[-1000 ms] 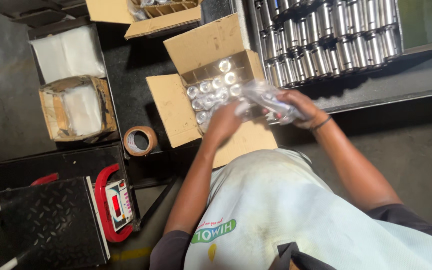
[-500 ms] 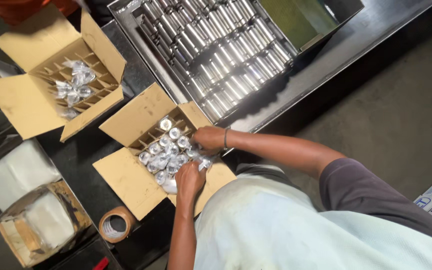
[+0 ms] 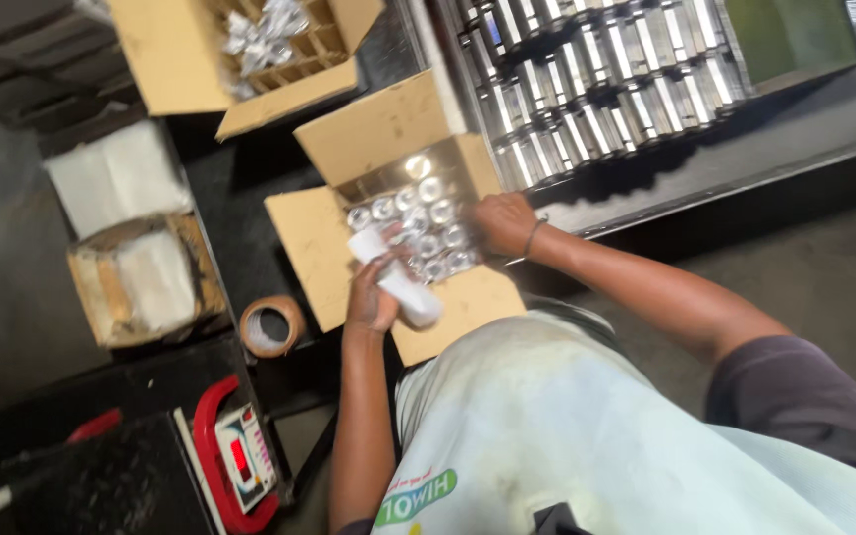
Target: The person packs cylindrical metal components for shipment. They wrap each metal part in a plastic bag, place the wrapped parts one by one into the compartments of a cardboard box, place a paper sheet over the filled box, tape the box closed, carry it to a stack of finished boxes, and return to pack another box.
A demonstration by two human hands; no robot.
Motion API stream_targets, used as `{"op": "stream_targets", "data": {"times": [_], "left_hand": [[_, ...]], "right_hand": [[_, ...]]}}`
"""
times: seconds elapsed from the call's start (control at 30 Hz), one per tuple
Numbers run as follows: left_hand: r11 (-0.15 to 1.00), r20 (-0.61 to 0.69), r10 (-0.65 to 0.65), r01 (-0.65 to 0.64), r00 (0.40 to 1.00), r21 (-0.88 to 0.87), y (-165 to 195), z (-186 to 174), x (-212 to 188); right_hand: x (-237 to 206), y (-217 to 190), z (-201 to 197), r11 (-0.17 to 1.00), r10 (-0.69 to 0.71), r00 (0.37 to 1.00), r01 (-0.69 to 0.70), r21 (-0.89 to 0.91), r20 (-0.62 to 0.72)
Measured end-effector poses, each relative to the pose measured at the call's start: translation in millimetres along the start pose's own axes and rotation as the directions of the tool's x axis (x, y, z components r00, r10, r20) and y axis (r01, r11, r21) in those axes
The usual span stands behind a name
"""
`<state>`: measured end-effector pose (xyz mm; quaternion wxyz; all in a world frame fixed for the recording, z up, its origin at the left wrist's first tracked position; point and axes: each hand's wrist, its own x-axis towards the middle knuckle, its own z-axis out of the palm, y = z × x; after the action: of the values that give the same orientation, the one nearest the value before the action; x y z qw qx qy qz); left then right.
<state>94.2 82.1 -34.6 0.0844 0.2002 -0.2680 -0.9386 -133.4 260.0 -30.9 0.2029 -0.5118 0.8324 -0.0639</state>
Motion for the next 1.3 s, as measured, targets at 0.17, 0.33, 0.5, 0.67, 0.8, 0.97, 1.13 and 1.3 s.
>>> {"op": "stream_targets", "data": {"times": [0.17, 0.33, 0.5, 0.67, 0.8, 0.97, 1.13, 1.3], "left_hand": [[0.976, -0.108, -0.088, 0.108, 0.990, 0.189, -35, 11, 1], [0.995, -0.188, 0.093, -0.085, 0.978, 0.052, -74, 24, 23], [0.998, 0.088, -0.040, 0.044, 0.995, -0.040, -60, 21, 34], [0.932, -0.119, -0.230, 0.254, 0.966, 0.258, -60, 53, 40], [0.883, -0.258, -0.010, 0.130, 0.966, 0.451, -68, 70, 45], [0.929, -0.128, 0.023, 0.025, 0.992, 0.368, -34, 53, 51], [0.474, -0.111, 0.150, 0.027, 0.982, 0.880, -22, 89, 43], [0.478, -0.083, -0.051, 0.097, 0.995, 0.873, -21, 131, 27]], "right_hand": [[-24, -36, -26, 0.932, -0.045, 0.996, 0.013, 0.363, 0.080], [-52, -71, -23, 0.932, -0.178, 0.762, 0.334, 0.143, -0.623], [-55, -42, -4, 0.402, 0.356, 0.912, 0.050, 0.914, -0.206], [-52, -8, -4, 0.524, 0.158, 0.952, 0.146, 0.839, -0.264], [-61, -5, -7, 0.624, 0.352, 0.902, -0.026, 0.781, -0.251], [-77, 13, -14, 0.271, 0.247, 0.964, 0.025, 0.962, -0.095], [-85, 5, -39, 0.953, 0.192, 0.981, -0.182, 0.243, -0.018], [-92, -37, -60, 0.283, 0.023, 0.978, 0.195, 0.939, -0.210]]}}
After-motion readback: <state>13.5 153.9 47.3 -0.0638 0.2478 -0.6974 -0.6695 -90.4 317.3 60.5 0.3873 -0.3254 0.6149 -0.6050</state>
